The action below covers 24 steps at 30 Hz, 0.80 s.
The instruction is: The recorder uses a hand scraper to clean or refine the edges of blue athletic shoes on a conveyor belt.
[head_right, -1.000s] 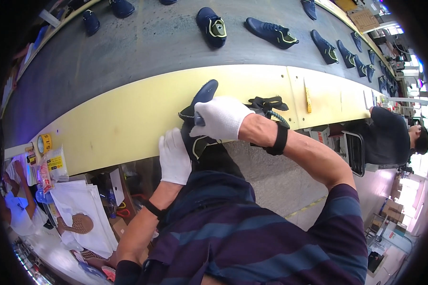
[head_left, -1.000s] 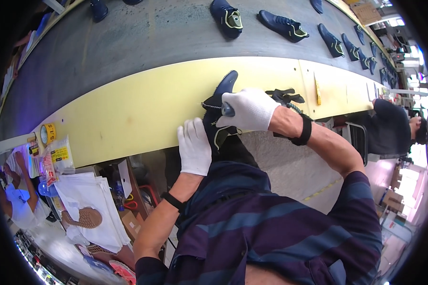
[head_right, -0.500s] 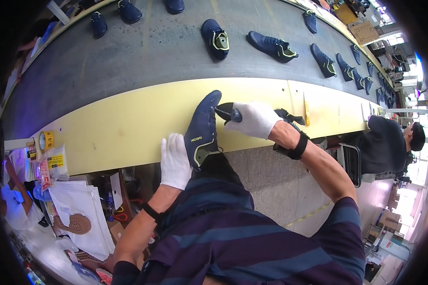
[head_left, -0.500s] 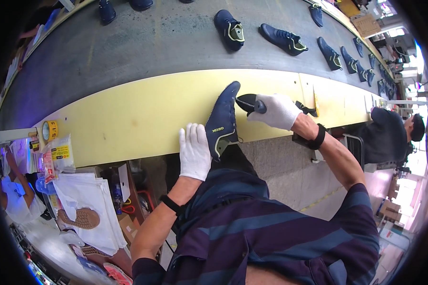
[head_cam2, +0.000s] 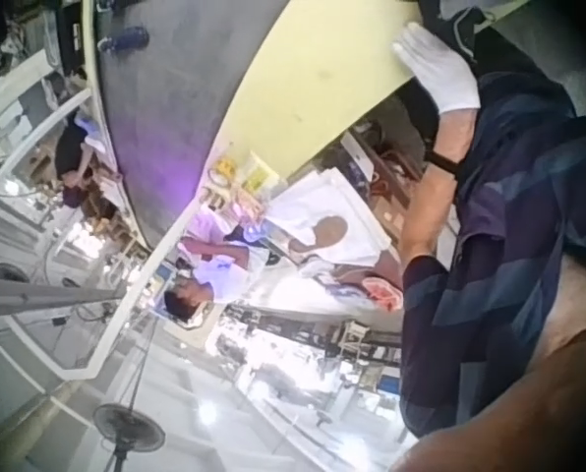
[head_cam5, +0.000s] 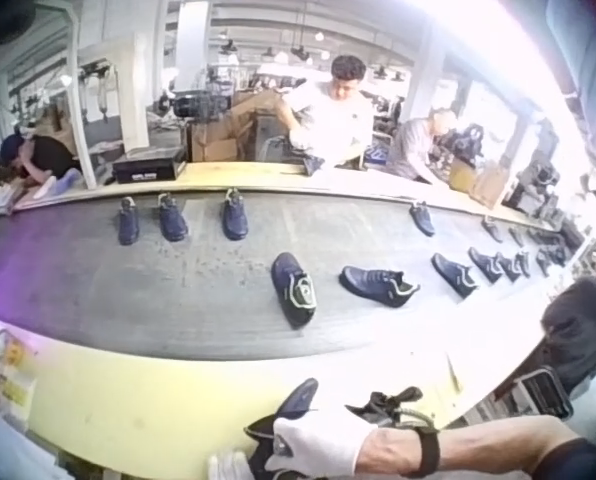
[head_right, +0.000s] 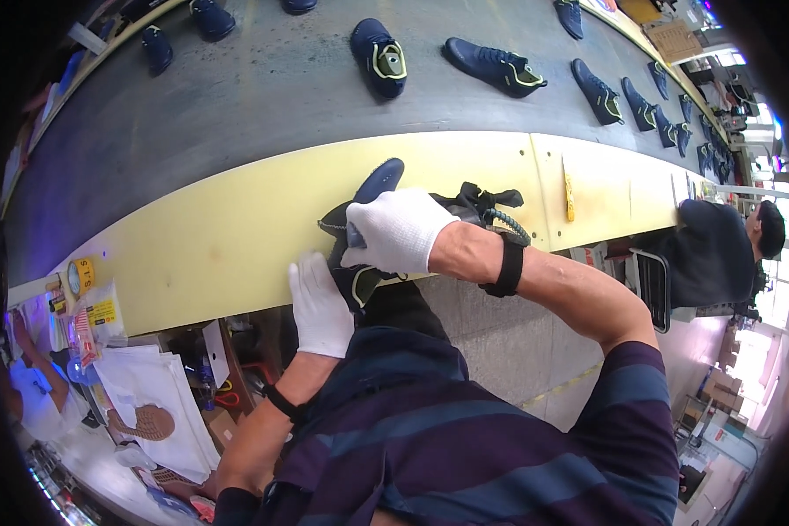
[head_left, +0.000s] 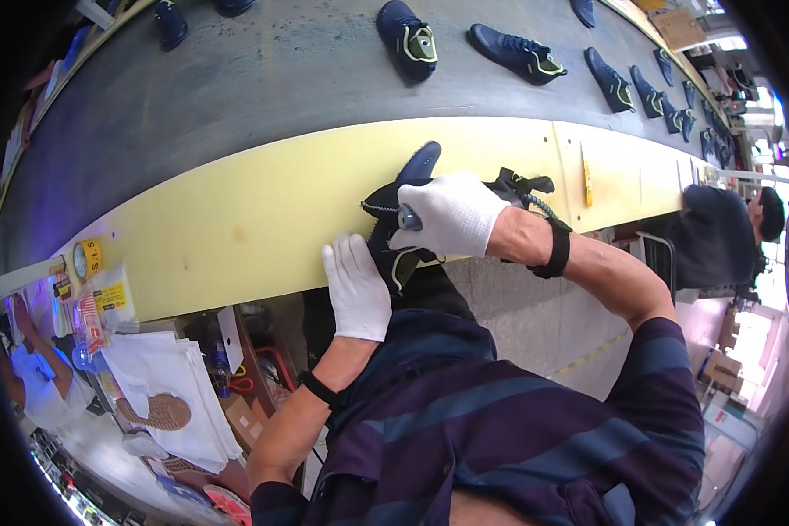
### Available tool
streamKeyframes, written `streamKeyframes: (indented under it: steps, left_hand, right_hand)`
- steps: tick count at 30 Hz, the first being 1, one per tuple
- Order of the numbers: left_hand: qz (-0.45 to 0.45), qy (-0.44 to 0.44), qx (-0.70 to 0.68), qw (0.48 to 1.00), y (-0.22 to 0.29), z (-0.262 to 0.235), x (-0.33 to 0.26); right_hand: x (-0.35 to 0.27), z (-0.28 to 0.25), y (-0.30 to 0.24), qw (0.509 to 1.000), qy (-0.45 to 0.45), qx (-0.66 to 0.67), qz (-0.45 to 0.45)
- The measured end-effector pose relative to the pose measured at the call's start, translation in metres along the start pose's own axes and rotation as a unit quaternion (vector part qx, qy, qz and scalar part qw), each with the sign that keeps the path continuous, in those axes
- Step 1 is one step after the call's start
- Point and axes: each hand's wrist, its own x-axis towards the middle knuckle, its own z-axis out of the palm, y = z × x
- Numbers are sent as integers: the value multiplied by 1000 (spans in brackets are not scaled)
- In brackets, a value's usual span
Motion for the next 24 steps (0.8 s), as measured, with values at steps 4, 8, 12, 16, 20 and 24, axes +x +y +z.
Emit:
streamKeyframes:
  steps: [4, 8, 12, 16, 20, 24]
  left_hand:
    - [16, 18, 13, 1000, 0, 0, 2]
    - [25, 13, 20, 999, 3, -3, 2]
    - [34, 24, 32, 999, 1, 2, -1]
    - [39, 27, 22, 999, -1, 3, -1]
    - [37, 30, 22, 999, 0, 5, -3]
    - [15, -2, -7, 1000, 4, 4, -1]
  right_hand:
    - [-5, 6, 5, 1000, 29, 6, -3]
    - [-17, 6, 16, 999, 47, 6, 0]
    - [-32, 8, 32, 998, 46, 4, 30]
    - [-40, 9, 40, 995, 92, -5, 24]
    - [-27, 4, 12, 999, 51, -20, 5]
    - [-7, 3, -20, 999, 4, -23, -43]
